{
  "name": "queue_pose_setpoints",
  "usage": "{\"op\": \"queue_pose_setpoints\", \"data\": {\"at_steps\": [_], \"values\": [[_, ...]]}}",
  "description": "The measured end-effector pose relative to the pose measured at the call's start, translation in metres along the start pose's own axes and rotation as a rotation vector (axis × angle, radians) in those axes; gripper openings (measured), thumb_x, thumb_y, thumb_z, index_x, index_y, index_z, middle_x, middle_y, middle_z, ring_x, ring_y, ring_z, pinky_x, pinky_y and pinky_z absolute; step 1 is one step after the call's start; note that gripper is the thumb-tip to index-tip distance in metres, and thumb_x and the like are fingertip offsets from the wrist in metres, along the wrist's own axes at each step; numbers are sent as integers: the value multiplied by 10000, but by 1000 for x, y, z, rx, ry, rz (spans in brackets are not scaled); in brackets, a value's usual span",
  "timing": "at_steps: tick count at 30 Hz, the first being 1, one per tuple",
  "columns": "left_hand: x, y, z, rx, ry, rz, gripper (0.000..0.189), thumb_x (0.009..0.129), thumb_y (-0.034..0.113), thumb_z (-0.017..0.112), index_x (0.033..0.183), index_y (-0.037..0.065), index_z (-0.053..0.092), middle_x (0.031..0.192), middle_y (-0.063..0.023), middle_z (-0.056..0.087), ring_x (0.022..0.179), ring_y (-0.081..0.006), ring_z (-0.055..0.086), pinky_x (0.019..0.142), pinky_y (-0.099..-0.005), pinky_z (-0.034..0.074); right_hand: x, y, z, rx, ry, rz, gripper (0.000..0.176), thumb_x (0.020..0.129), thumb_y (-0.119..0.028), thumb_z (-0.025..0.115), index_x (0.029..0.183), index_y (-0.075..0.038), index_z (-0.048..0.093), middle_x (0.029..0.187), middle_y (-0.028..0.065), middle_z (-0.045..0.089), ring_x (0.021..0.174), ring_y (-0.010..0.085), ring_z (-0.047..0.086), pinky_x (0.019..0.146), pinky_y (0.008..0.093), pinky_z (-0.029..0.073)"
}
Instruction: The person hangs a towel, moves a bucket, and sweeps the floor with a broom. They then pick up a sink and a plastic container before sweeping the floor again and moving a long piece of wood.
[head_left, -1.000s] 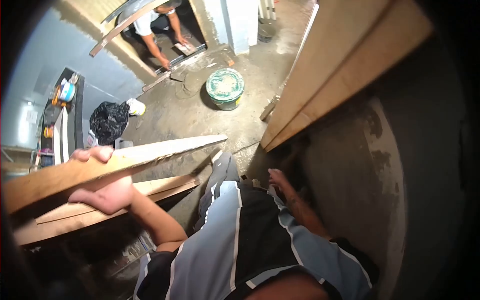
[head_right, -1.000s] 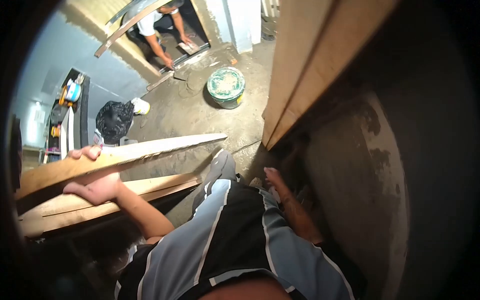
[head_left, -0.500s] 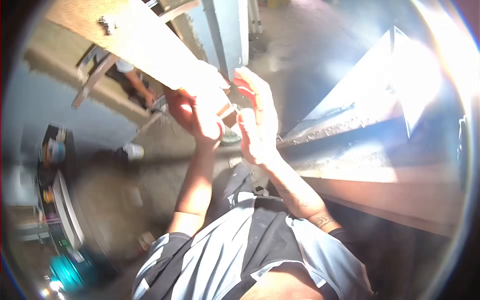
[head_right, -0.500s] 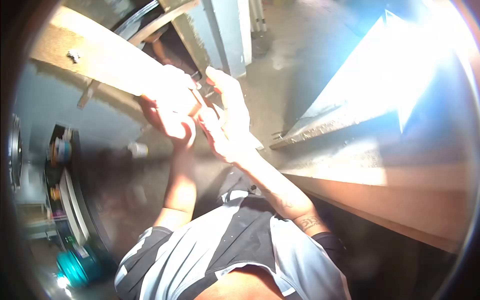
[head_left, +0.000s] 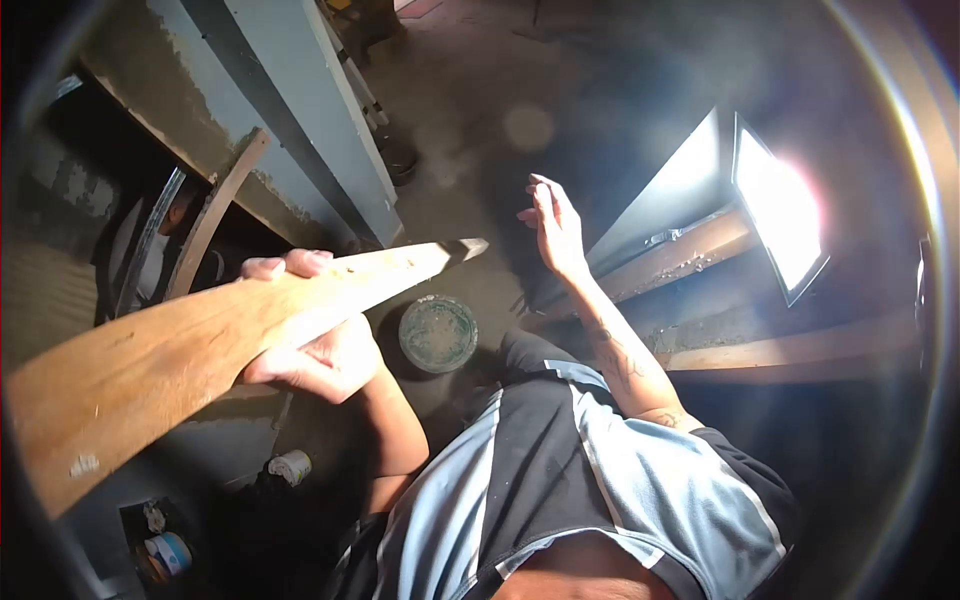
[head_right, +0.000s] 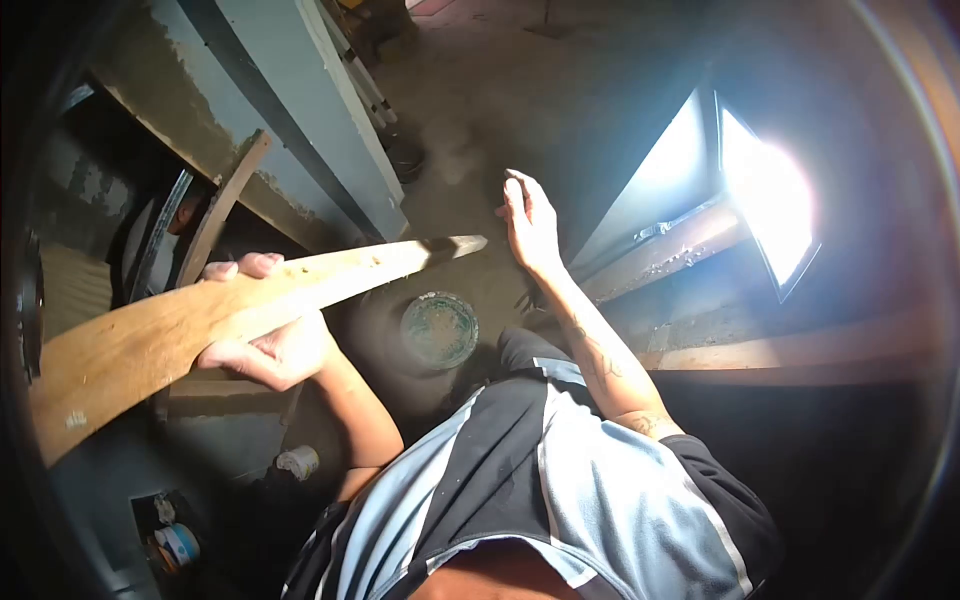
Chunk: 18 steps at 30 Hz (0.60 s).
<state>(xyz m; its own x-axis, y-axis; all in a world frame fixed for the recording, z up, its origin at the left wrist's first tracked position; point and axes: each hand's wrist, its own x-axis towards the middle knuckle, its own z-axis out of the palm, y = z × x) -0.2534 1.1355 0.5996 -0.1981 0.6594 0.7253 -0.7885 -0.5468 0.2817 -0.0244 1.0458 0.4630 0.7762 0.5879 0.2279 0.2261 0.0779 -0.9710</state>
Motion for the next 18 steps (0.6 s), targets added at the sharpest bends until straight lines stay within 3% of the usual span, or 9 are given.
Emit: {"op": "queue_pose_setpoints", "data": {"at_steps": [1, 2, 4, 6, 9, 14, 16, 17, 18], "values": [[4, 7, -2, -51, 31, -3, 601, 919, 552, 345, 1277, 75, 270, 1012, -183, 490, 704, -289, 560, 666, -367, 499, 8, 13, 5, -65, 16, 34, 417, 953, -353, 461, 1220, -36, 508, 1009, 85, 590, 719, 134, 619, 667, 265, 485], [18, 15, -22, -110, -232, -1, 654, 889, 590, 383, 1303, 93, 280, 1089, -178, 450, 827, -318, 540, 767, -400, 461, 17, 31, 9, -129, 30, 70, 417, 951, -358, 461, 1207, -32, 516, 959, 88, 601, 698, 141, 626, 645, 270, 489], [23, 18, -35, -185, -193, -54, 658, 891, 593, 378, 1250, 47, 303, 1077, -185, 451, 797, -322, 544, 763, -419, 473, 39, 94, 14, -350, 50, 25, 425, 948, -372, 460, 1168, -16, 533, 848, 92, 605, 679, 153, 635, 611, 284, 494], [30, 19, -43, -89, -224, -6, 644, 895, 591, 371, 1237, 49, 313, 1066, -188, 456, 779, -322, 546, 749, -422, 480, 47, 131, 28, -338, 5, 190, 460, 937, -420, 428, 1068, -3, 574, 990, 228, 600, 949, 369, 578, 833, 403, 446], [30, 8, -45, 10, -248, 22, 633, 906, 576, 356, 1231, 34, 318, 1061, -185, 463, 791, -305, 542, 734, -410, 478, 59, 205, 36, -530, -31, 270, 509, 922, -467, 414, 976, 14, 572, 908, 246, 611, 910, 411, 574, 801, 444, 447], [22, -45, -61, -85, -115, -175, 685, 881, 555, 456, 1237, -14, 318, 1132, -180, 438, 867, -328, 539, 812, -459, 467, 59, 334, 37, -522, -52, 671, 536, 914, -472, 411, 1076, 14, 569, 1021, 255, 611, 1029, 410, 553, 882, 455, 431], [37, -82, -63, -175, -228, -368, 699, 860, 522, 530, 1242, -21, 312, 1173, -177, 429, 992, -329, 494, 933, -489, 375, 69, 346, 27, -723, -34, 786, 532, 919, -488, 408, 1131, -26, 564, 1010, 219, 632, 959, 360, 612, 786, 435, 495], [42, -102, -63, -212, -212, -408, 699, 858, 519, 534, 1252, -11, 305, 1187, -175, 422, 1014, -328, 477, 945, -491, 357, 83, 336, 21, -701, -97, 1022, 521, 929, -475, 398, 1104, -19, 581, 981, 191, 644, 849, 305, 657, 689, 414, 530], [44, -128, -68, -243, -193, -437, 699, 857, 516, 539, 1261, -1, 298, 1201, -172, 416, 1036, -327, 460, 957, -492, 339, 98, 316, 15, -660, -145, 1217, 640, 882, -581, 381, 1201, -51, 546, 1152, 194, 587, 1156, 315, 511, 934, 421, 413]]}}
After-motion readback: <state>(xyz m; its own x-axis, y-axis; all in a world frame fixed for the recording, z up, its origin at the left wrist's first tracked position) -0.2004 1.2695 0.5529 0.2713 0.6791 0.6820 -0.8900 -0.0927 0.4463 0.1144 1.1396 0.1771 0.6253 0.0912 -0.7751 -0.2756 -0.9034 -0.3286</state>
